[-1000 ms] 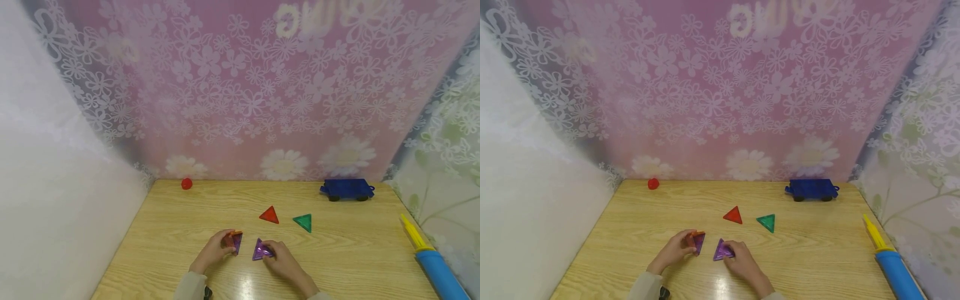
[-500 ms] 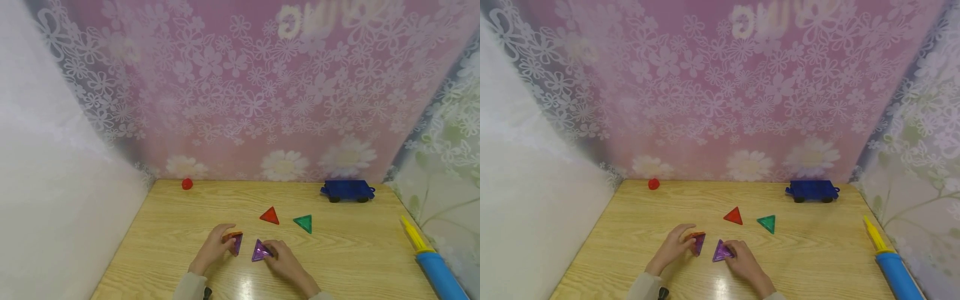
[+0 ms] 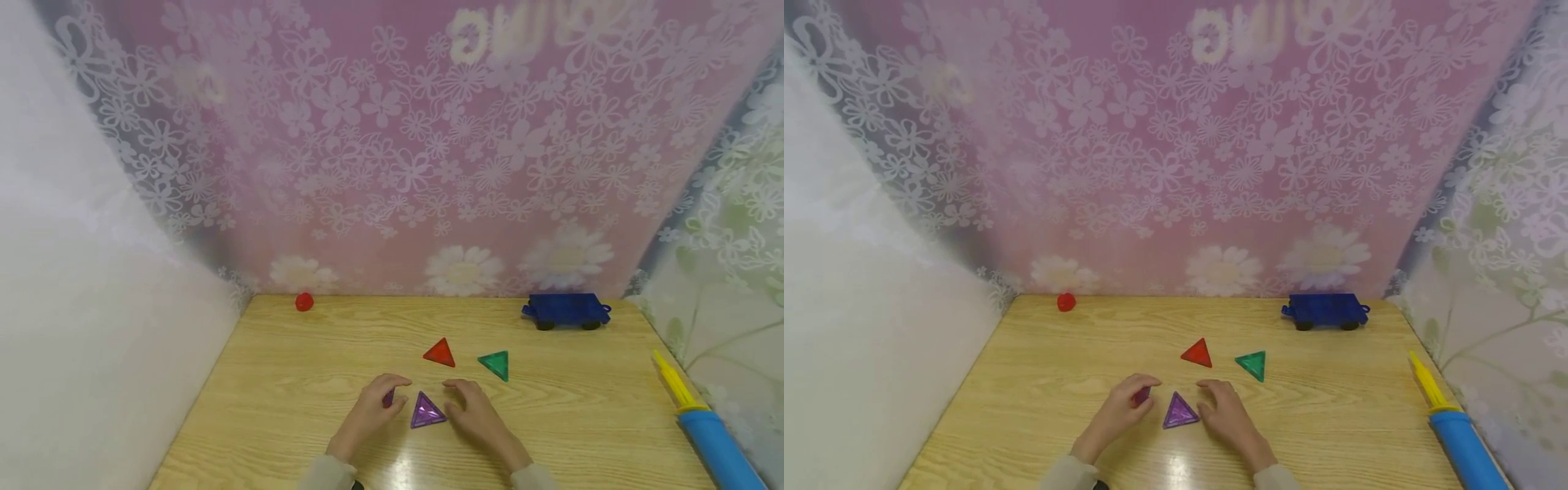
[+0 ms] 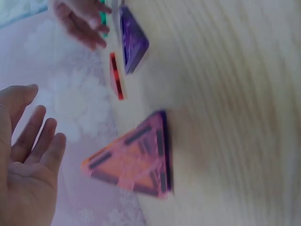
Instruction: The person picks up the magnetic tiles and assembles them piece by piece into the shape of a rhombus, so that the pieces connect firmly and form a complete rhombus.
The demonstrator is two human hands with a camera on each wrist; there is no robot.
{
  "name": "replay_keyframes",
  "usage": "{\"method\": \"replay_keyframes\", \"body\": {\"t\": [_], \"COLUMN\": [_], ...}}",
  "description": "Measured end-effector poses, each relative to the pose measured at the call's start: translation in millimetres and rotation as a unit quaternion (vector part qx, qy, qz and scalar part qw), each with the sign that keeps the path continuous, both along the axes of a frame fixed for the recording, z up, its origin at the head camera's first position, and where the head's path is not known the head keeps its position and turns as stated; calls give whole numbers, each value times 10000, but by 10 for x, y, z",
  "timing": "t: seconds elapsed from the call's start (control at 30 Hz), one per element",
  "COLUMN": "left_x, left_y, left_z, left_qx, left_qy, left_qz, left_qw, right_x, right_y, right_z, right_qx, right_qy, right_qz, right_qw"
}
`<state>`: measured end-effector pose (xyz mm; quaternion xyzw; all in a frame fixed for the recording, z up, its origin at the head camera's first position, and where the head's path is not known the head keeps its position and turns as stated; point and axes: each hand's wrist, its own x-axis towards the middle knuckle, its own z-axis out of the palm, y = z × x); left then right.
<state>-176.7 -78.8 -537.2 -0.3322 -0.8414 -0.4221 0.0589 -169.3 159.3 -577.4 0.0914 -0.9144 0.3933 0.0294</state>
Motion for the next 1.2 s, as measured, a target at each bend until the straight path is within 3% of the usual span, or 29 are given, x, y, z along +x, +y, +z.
{"method": "replay_keyframes", "body": {"t": [0.17, 0.37, 0.57, 0.8, 1.2], "left_x": [73, 149, 182, 192, 192], "left_y": [105, 207, 240, 230, 226], "left_z": [-62, -164, -272, -319, -303], "left_qx": [-281, -720, -1204, -1531, -1571], "left_qy": [-727, -1518, -1587, -1642, -1758], "left_qz": [-219, -529, -618, -496, -466], "left_qw": [9967, 9844, 9780, 9732, 9707], "right_x": [-42, -85, -152, -258, -349], "right_y": [49, 68, 74, 74, 65], "right_z": [-2, -7, -36, -51, -72], "right_qx": [-63, -137, -47, -16, 25], "right_qy": [-8, -59, -25, 19, -113], "right_qz": [-47, -73, -59, 34, 188], "right_qw": [10000, 9999, 10000, 10000, 9998]}}
